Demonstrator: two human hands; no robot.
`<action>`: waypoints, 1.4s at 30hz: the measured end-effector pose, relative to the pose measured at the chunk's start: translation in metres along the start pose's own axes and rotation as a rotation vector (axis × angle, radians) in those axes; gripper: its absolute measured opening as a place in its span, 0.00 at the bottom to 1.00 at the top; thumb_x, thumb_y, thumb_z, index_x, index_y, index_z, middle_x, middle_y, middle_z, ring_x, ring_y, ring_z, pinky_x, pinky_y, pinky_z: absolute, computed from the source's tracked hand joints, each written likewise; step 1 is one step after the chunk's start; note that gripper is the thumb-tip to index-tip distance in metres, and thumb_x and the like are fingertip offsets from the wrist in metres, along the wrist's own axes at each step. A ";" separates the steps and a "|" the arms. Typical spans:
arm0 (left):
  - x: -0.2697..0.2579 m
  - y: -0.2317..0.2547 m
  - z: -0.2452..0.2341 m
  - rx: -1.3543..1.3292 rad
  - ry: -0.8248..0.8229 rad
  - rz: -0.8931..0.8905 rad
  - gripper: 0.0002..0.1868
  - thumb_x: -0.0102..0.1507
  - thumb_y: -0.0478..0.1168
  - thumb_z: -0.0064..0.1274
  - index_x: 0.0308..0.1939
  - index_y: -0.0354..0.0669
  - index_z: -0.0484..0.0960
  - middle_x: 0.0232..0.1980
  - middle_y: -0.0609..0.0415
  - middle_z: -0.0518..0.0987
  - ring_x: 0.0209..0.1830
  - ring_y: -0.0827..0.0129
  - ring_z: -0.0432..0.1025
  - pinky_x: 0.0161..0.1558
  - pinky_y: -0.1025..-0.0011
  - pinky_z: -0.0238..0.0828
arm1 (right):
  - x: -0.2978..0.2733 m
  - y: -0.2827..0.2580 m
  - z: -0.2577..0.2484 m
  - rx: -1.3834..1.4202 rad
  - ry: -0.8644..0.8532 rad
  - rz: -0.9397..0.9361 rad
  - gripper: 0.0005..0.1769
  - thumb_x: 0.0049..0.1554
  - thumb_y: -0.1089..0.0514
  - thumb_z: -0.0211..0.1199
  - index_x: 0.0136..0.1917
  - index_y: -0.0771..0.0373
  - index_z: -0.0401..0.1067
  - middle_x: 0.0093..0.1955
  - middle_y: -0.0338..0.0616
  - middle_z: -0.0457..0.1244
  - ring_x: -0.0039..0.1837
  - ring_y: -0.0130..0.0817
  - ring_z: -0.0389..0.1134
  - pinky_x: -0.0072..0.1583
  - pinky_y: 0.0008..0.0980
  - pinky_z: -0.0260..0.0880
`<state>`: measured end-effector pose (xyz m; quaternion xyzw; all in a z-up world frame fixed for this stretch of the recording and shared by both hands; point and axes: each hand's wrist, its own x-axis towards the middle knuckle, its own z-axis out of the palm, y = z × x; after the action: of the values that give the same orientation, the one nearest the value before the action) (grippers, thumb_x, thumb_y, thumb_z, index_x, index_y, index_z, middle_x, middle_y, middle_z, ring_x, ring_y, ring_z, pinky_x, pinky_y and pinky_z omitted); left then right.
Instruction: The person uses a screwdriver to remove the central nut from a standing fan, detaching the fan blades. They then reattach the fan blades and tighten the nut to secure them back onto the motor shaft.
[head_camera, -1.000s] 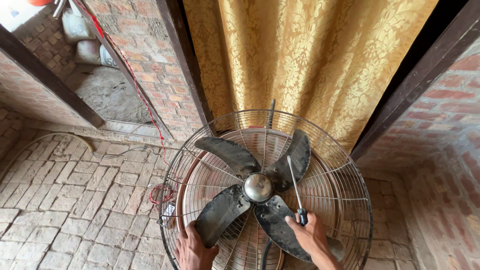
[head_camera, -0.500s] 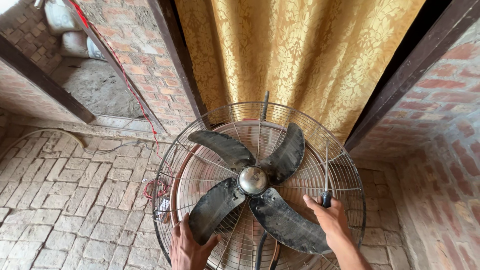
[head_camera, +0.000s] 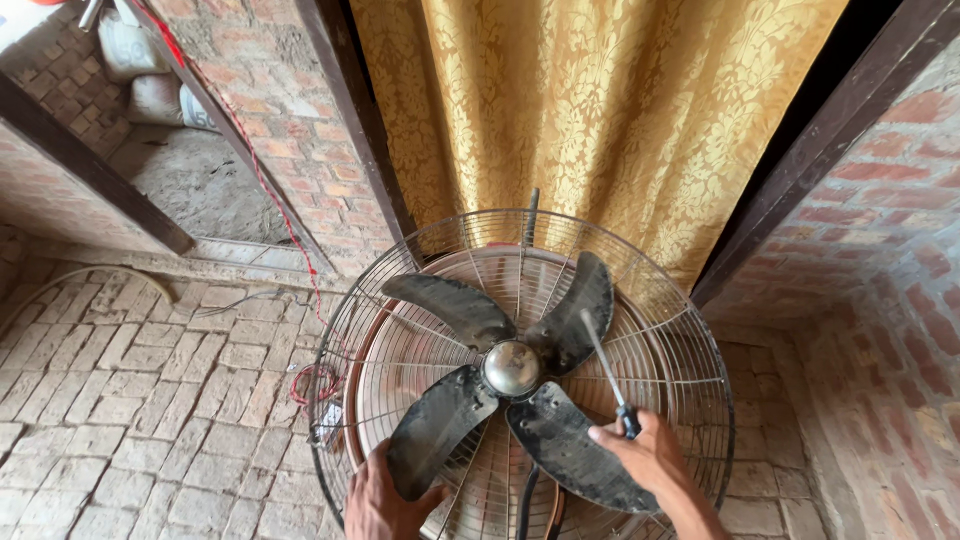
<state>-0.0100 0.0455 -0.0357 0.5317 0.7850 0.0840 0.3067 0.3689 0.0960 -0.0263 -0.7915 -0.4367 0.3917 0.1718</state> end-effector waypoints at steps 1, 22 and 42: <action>-0.004 0.002 -0.001 0.020 0.014 -0.022 0.69 0.41 0.66 0.77 0.75 0.44 0.53 0.63 0.44 0.73 0.66 0.52 0.68 0.72 0.56 0.61 | 0.003 0.002 0.000 0.007 0.004 -0.003 0.22 0.49 0.43 0.75 0.36 0.57 0.66 0.44 0.42 0.74 0.36 0.33 0.64 0.41 0.37 0.71; -0.022 0.026 -0.003 0.122 0.087 -0.086 0.66 0.45 0.74 0.70 0.75 0.44 0.55 0.64 0.45 0.75 0.69 0.53 0.65 0.72 0.56 0.61 | -0.004 0.009 0.004 0.130 0.102 -0.032 0.25 0.51 0.39 0.72 0.33 0.58 0.65 0.29 0.40 0.60 0.32 0.36 0.61 0.39 0.38 0.69; -0.049 0.108 0.074 0.213 -0.296 0.496 0.59 0.51 0.54 0.73 0.73 0.28 0.55 0.68 0.24 0.64 0.69 0.34 0.61 0.71 0.51 0.62 | 0.006 0.004 0.010 -0.170 -0.006 -0.013 0.20 0.50 0.48 0.77 0.44 0.58 0.69 0.37 0.39 0.63 0.34 0.30 0.62 0.36 0.31 0.67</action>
<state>0.1294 0.0332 -0.0261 0.7429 0.5823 -0.0049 0.3302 0.3658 0.0976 -0.0378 -0.7990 -0.4741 0.3546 0.1054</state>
